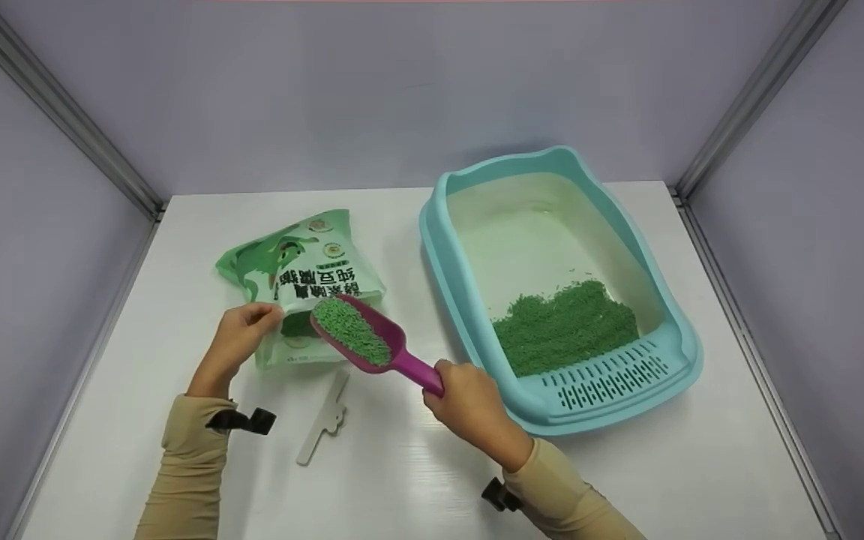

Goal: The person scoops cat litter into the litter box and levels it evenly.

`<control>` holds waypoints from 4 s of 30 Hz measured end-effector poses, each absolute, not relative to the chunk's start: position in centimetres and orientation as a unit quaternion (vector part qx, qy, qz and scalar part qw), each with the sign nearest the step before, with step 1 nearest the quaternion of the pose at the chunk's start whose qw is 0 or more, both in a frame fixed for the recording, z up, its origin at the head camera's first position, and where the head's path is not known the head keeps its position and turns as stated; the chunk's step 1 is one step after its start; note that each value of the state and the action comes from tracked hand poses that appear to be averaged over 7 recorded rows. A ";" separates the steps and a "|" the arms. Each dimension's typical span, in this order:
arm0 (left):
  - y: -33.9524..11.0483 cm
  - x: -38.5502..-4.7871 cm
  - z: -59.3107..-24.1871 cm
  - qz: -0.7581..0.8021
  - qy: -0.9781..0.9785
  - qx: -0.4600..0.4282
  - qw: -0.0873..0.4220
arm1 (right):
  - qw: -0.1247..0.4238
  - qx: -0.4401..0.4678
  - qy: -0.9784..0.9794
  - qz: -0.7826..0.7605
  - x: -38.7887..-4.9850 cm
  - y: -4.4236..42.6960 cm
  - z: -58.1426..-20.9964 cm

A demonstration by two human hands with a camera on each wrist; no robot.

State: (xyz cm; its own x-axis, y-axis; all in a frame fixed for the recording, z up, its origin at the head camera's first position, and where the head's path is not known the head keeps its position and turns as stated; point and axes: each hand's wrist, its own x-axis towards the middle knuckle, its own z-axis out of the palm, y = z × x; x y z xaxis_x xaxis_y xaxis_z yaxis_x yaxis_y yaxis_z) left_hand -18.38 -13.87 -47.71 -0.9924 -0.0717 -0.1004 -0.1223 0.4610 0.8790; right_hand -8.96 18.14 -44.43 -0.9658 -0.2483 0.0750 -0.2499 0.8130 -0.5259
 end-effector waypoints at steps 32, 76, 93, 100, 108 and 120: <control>-14.0 -18.3 -47.8 0.525 0.849 -0.057 0.032 | -0.010 0.090 -0.958 0.273 -10.9 21.6 -40.7; -14.1 -18.4 -47.8 0.513 0.857 -0.043 0.024 | 0.029 0.090 -0.968 0.234 -13.6 25.5 -37.8; -14.3 -18.3 -47.8 0.518 0.854 -0.043 0.029 | -0.023 0.047 -0.968 0.245 -15.1 27.5 -37.7; -14.3 -18.5 -47.3 0.515 0.854 -0.044 0.050 | -0.023 0.047 -0.970 0.236 -15.6 28.3 -37.7; -14.8 -19.0 -46.4 0.495 0.864 -0.027 0.085 | -0.020 0.032 -0.973 0.229 -16.1 29.4 -37.6; -15.3 -19.1 -46.2 0.483 0.869 -0.026 0.104 | -0.027 0.015 -0.975 0.220 -16.7 30.8 -37.8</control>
